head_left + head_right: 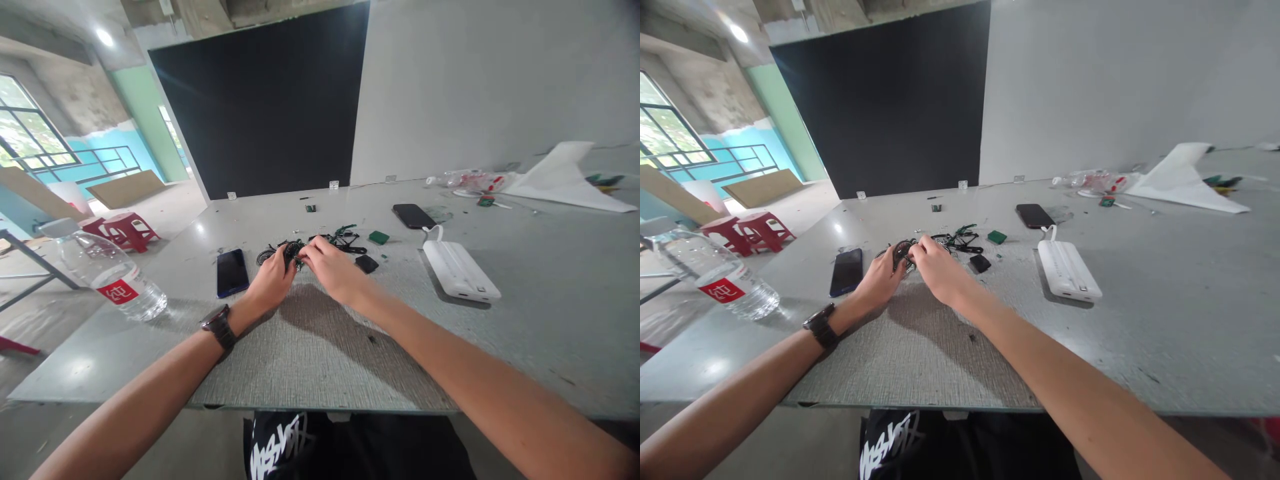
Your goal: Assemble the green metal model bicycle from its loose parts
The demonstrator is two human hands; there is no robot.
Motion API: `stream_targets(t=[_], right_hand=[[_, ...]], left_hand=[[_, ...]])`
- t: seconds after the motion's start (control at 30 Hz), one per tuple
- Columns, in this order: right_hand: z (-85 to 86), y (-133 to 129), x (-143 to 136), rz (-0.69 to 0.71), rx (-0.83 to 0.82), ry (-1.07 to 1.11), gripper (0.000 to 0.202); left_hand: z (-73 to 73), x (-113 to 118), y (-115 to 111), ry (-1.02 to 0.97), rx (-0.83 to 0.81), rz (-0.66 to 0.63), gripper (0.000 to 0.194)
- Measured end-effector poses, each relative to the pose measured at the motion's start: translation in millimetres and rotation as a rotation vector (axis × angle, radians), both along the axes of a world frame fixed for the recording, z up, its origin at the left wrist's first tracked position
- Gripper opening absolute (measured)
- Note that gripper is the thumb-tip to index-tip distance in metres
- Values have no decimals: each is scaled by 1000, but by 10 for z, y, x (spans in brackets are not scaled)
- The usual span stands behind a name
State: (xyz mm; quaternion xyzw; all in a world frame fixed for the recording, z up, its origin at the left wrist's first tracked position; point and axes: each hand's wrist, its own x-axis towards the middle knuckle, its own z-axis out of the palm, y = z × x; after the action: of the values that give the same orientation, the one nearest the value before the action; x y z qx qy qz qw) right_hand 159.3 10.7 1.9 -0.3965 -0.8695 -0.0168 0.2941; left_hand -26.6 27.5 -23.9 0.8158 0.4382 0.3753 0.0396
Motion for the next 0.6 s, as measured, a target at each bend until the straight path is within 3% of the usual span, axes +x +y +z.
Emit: stream_targets(t=[0.6], right_hand=[[-7,-14,-24,-8,60,12,23]], left_hand=[[-6,-34,18,47,21,12,29]])
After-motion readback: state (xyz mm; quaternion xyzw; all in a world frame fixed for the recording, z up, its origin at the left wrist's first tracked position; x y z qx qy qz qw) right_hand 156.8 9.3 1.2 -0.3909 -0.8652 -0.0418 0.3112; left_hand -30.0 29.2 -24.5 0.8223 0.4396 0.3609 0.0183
